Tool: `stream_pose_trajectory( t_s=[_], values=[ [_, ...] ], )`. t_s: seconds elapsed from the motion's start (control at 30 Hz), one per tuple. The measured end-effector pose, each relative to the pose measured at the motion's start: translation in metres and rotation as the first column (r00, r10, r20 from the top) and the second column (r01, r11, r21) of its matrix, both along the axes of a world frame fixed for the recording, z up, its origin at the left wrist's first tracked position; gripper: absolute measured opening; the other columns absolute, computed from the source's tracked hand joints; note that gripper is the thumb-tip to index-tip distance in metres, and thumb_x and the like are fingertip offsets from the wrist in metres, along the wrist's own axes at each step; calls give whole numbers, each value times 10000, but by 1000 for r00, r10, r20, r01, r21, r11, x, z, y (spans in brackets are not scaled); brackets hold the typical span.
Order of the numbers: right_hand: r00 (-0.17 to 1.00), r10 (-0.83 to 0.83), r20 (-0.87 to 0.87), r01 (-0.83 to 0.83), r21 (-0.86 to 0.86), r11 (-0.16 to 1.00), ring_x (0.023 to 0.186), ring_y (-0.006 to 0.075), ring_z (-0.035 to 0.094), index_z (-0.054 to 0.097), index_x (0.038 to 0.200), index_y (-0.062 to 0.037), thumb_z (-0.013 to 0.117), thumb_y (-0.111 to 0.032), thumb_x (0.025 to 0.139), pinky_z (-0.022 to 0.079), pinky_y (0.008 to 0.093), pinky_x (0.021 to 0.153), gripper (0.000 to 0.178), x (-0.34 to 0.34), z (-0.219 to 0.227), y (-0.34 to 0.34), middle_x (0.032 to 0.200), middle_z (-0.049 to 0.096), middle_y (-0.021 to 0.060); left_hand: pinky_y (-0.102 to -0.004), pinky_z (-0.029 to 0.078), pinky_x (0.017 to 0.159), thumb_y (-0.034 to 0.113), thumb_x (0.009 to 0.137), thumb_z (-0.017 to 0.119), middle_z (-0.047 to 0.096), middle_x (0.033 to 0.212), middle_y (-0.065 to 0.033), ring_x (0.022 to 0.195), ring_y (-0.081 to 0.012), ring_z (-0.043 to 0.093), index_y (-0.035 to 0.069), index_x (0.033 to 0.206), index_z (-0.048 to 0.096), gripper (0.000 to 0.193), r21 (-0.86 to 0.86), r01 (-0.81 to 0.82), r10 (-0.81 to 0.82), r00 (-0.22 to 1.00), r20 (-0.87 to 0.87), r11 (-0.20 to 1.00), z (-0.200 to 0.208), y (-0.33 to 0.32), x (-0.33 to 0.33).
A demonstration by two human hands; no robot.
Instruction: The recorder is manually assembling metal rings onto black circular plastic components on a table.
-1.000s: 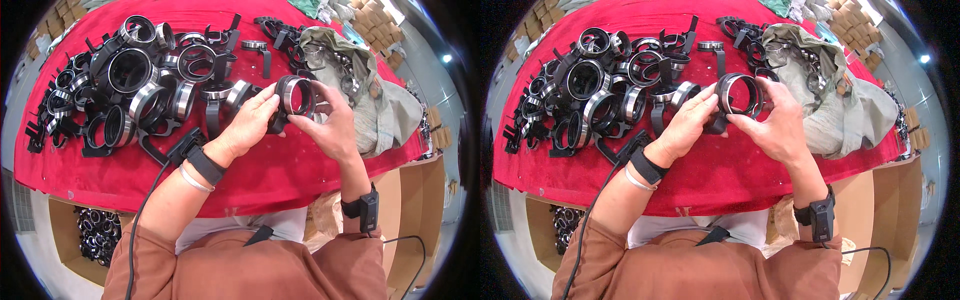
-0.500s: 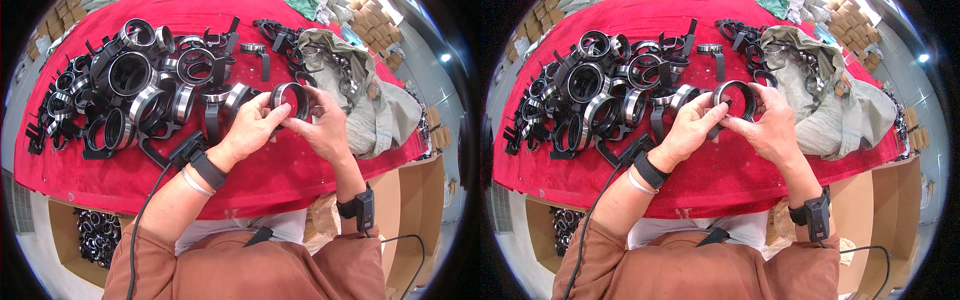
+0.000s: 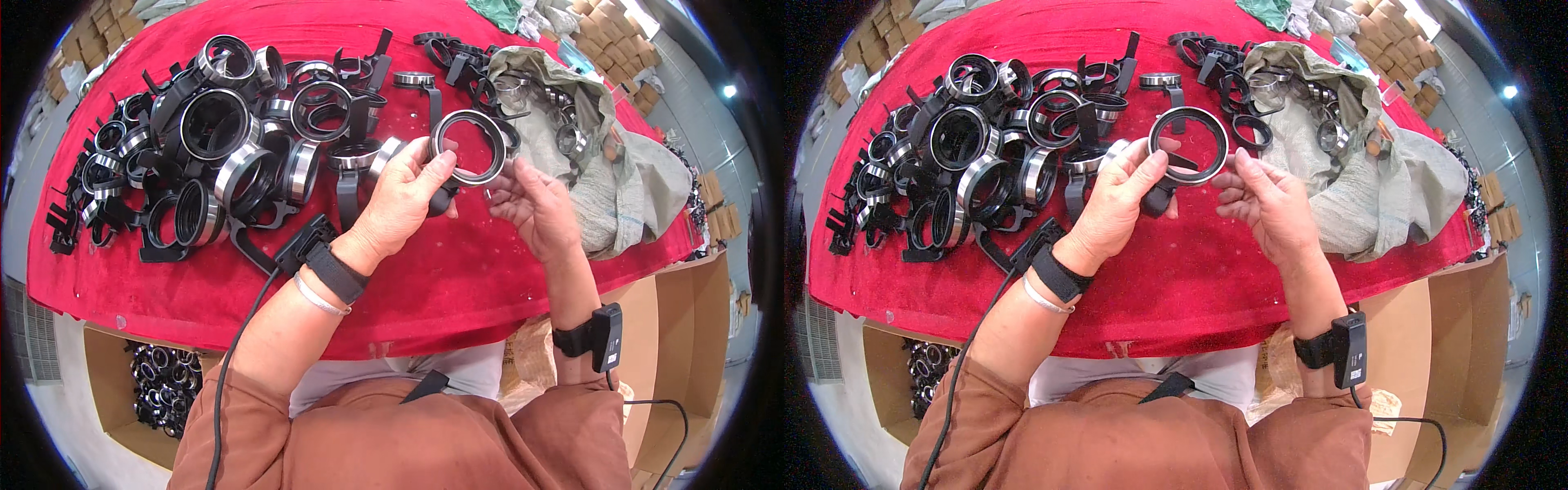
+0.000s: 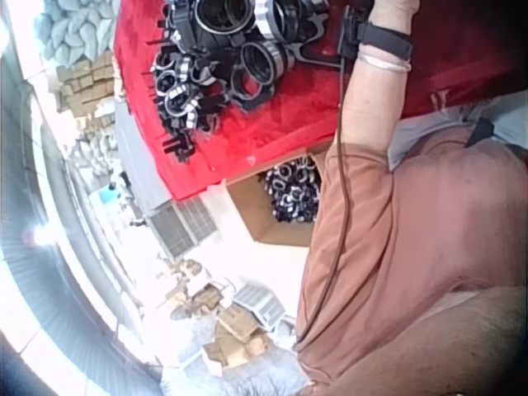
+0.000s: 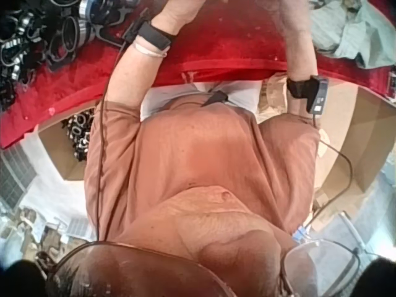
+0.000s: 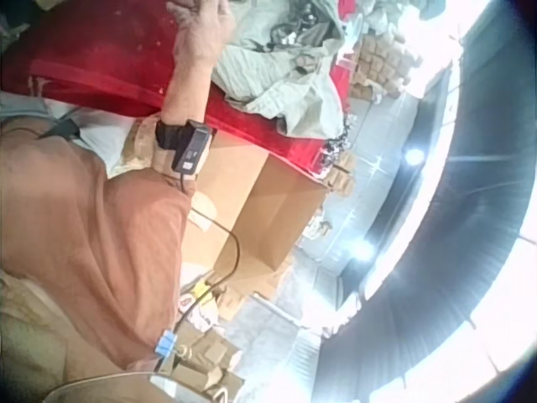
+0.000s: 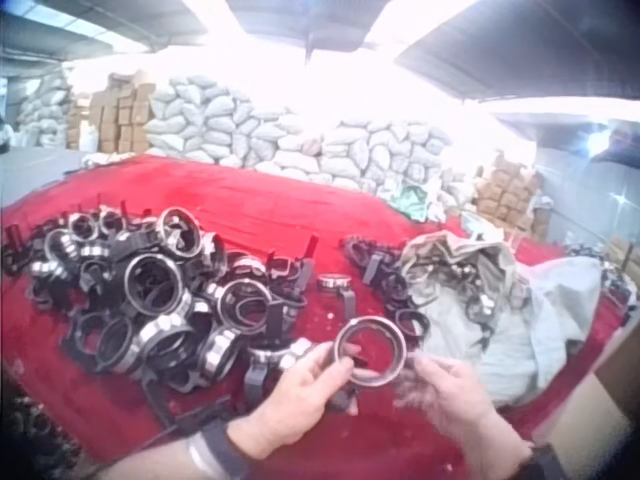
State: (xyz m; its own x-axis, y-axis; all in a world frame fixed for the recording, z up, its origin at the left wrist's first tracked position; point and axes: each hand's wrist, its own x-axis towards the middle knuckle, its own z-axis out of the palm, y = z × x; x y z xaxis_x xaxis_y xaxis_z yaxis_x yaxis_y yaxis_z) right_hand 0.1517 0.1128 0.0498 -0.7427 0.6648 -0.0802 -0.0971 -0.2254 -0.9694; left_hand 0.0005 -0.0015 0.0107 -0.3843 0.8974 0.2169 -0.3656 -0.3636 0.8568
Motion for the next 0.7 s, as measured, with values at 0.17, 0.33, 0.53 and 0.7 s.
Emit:
stream_pose_trajectory(
  t_s=[0.17, 0.33, 0.53, 0.7],
  values=[
    [999, -1, -32, 0, -32, 999, 679, 128, 602, 612, 963, -2, 595, -237, 888, 531, 266, 579, 248, -6, -8, -2, 802, 633, 64, -220, 477, 568, 255, 943, 488, 643, 915, -82, 611, -103, 580, 28, 1127, 499, 292, 6, -17, 17, 996, -87, 1000, -3, -1, 0],
    [992, -3, -125, 10, 53, 999, 636, 124, 591, 610, 953, 3, 606, -208, 882, 515, 261, 551, 223, -4, -25, 1, 757, 624, 62, -223, 480, 577, 241, 943, 487, 642, 877, -75, 617, -109, 585, 13, 1111, 511, 284, -20, 33, -34, 999, -40, 999, -6, 0, 3],
    [979, -203, -23, 204, 53, 978, 600, 148, 579, 592, 951, 13, 441, -453, 933, 506, 286, 539, 490, -16, -11, 4, 762, 617, 86, -207, 481, 562, 185, 936, 499, 627, 880, -60, 657, -76, 569, 10, 1108, 509, 245, -65, 12, -28, 968, -250, 998, -12, 0, 12],
    [831, -556, -11, 417, 674, 610, 490, 104, 442, 586, 625, 4, 341, -495, 952, 352, 291, 481, 645, -33, -8, -6, 489, 475, 12, -197, 475, 570, 121, 923, 507, 577, 816, -11, 679, -50, 531, 13, 1107, 504, 213, -43, -14, -3, 933, -360, 999, -6, -6, 24]
  ],
)
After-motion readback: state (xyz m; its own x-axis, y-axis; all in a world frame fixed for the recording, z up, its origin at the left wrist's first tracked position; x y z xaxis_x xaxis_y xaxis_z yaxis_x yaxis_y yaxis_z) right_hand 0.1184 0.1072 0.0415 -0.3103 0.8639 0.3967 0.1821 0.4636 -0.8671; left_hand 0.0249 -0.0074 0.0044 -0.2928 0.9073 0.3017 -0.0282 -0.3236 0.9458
